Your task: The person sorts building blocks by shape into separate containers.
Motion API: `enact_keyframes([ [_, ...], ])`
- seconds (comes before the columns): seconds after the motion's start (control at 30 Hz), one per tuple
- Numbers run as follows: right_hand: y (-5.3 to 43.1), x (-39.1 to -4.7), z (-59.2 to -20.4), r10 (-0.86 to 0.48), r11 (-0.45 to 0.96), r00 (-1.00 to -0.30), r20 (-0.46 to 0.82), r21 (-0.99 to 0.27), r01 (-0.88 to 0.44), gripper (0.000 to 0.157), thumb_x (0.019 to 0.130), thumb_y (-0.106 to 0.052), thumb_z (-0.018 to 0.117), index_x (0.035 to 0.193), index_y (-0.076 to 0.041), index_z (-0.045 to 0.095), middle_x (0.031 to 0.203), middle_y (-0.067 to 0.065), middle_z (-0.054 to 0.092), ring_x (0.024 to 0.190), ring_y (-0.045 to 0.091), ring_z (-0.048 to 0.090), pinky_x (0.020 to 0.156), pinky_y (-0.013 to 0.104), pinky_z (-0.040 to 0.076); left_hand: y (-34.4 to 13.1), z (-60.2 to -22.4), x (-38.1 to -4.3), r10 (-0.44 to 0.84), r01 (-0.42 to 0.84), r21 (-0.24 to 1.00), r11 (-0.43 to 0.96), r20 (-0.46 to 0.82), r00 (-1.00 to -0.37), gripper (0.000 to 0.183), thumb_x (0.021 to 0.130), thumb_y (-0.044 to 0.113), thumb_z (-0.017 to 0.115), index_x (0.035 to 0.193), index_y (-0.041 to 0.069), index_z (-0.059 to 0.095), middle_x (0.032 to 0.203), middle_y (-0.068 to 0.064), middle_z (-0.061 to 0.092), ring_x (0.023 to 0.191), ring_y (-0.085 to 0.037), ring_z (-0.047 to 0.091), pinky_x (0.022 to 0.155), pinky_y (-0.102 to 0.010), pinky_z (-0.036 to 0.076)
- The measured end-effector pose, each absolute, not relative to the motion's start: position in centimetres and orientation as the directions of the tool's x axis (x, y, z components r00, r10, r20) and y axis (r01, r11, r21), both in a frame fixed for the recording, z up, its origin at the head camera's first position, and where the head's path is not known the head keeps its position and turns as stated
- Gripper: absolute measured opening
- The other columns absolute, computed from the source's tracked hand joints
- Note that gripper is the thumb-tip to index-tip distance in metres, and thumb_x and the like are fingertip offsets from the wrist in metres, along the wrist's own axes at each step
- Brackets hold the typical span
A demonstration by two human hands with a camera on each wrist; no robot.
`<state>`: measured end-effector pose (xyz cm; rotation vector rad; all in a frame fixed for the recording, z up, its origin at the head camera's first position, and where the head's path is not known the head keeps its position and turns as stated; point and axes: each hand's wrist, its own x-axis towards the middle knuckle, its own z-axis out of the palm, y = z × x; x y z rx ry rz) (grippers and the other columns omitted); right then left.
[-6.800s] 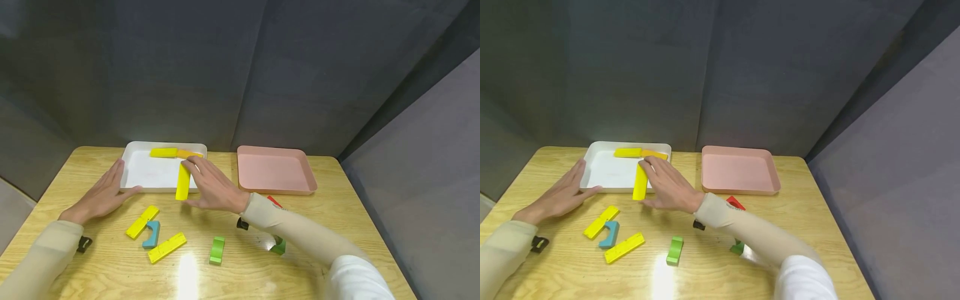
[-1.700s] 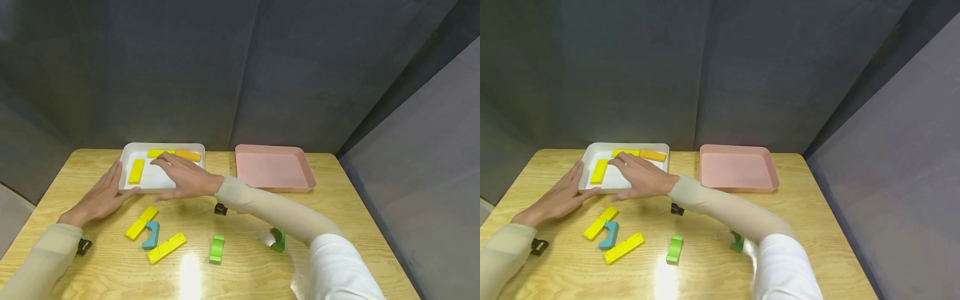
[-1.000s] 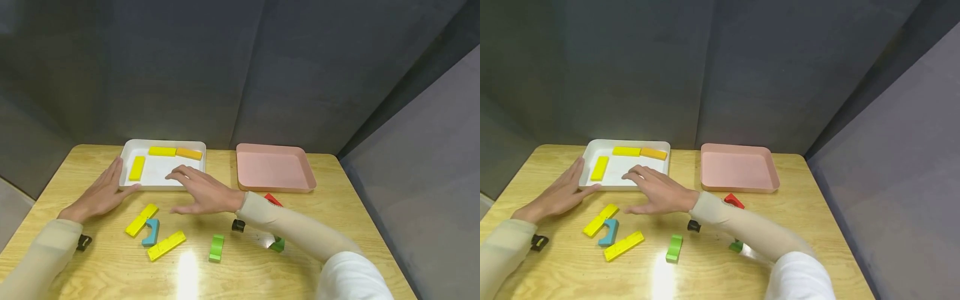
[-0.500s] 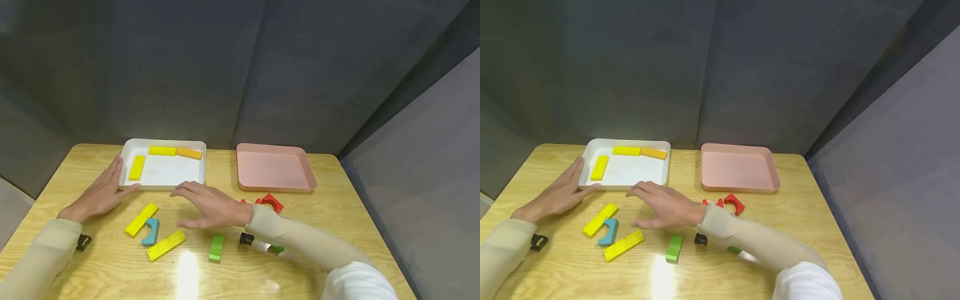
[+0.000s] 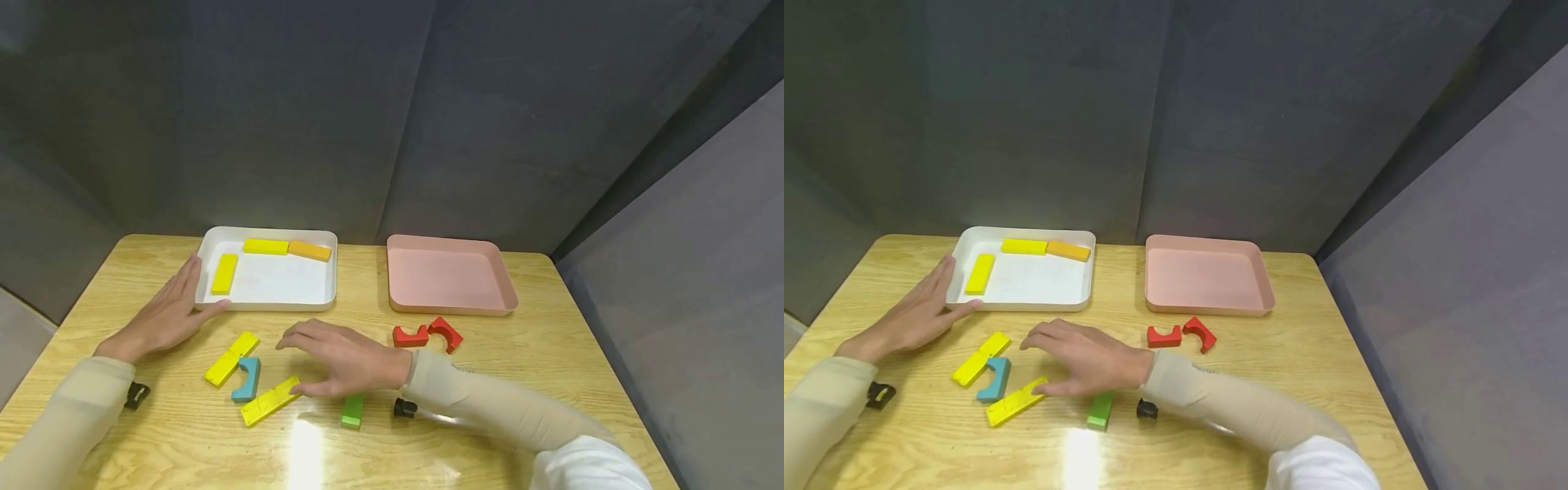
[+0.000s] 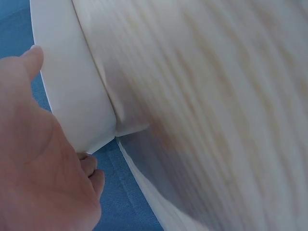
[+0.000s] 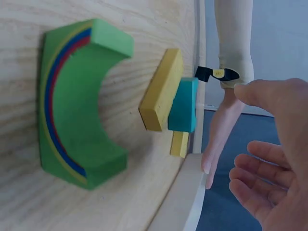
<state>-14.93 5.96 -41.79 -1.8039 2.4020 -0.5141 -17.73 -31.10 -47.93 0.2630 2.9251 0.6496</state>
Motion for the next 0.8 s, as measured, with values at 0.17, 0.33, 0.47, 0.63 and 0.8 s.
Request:
enact_keyframes([
  [0.17,5.7,-14.4,-42.5,-0.955,0.248,-0.287,0.079,-0.323,-0.913,0.064,0.1,-0.043,0.077,0.15,-0.009,0.055,0.15,0.003,0.057,0.139,0.013,0.052,0.12,0.017,0.036,-31.1,-48.0,-17.6,0.195,0.134,0.431,0.892,-0.1,-0.976,0.114,0.106,0.068,0.049,0.166,0.0,-0.02,0.175,-0.023,-0.023,0.162,-0.05,-0.007,0.127,-0.073,0.008],
  [0.33,5.5,-13.9,-43.4,-0.959,0.247,-0.28,0.045,-0.353,-0.903,0.064,0.1,-0.041,0.077,0.151,-0.009,0.055,0.149,0.002,0.056,0.136,0.01,0.052,0.116,0.015,0.038,-31.1,-48.1,-17.6,0.193,0.13,0.43,0.893,-0.106,-0.976,0.114,0.106,0.068,0.049,0.166,0.001,-0.02,0.175,-0.022,-0.024,0.162,-0.05,-0.008,0.127,-0.074,0.008],
  [0.47,5.3,-13.8,-44.1,-0.962,0.245,-0.272,0.024,-0.368,-0.897,0.063,0.102,-0.041,0.075,0.153,-0.01,0.054,0.149,0.002,0.054,0.134,0.009,0.052,0.113,0.013,0.04,-31.1,-48.1,-17.7,0.197,0.137,0.431,0.892,-0.098,-0.976,0.114,0.106,0.068,0.049,0.166,0.001,-0.02,0.175,-0.022,-0.023,0.163,-0.049,-0.007,0.128,-0.071,0.007],
  [0.63,5.0,-13.8,-44.7,-0.968,0.233,-0.252,0.012,-0.337,-0.912,0.062,0.103,-0.04,0.073,0.153,-0.008,0.055,0.148,0.003,0.055,0.13,0.008,0.053,0.111,0.012,0.041,-31.1,-47.9,-17.8,0.199,0.141,0.431,0.891,-0.092,-0.976,0.113,0.107,0.067,0.049,0.166,0.0,-0.02,0.175,-0.023,-0.022,0.163,-0.049,-0.008,0.128,-0.071,0.006],
  [0.8,4.7,-13.6,-45.2,-0.973,0.22,-0.229,-0.007,-0.31,-0.925,0.058,0.104,-0.038,0.072,0.152,-0.009,0.056,0.151,0.006,0.054,0.131,0.01,0.054,0.11,0.012,0.041,-31.1,-47.9,-17.7,0.196,0.137,0.431,0.892,-0.096,-0.976,0.113,0.107,0.067,0.049,0.166,0.0,-0.02,0.175,-0.023,-0.023,0.163,-0.049,-0.008,0.128,-0.072,0.006],
])
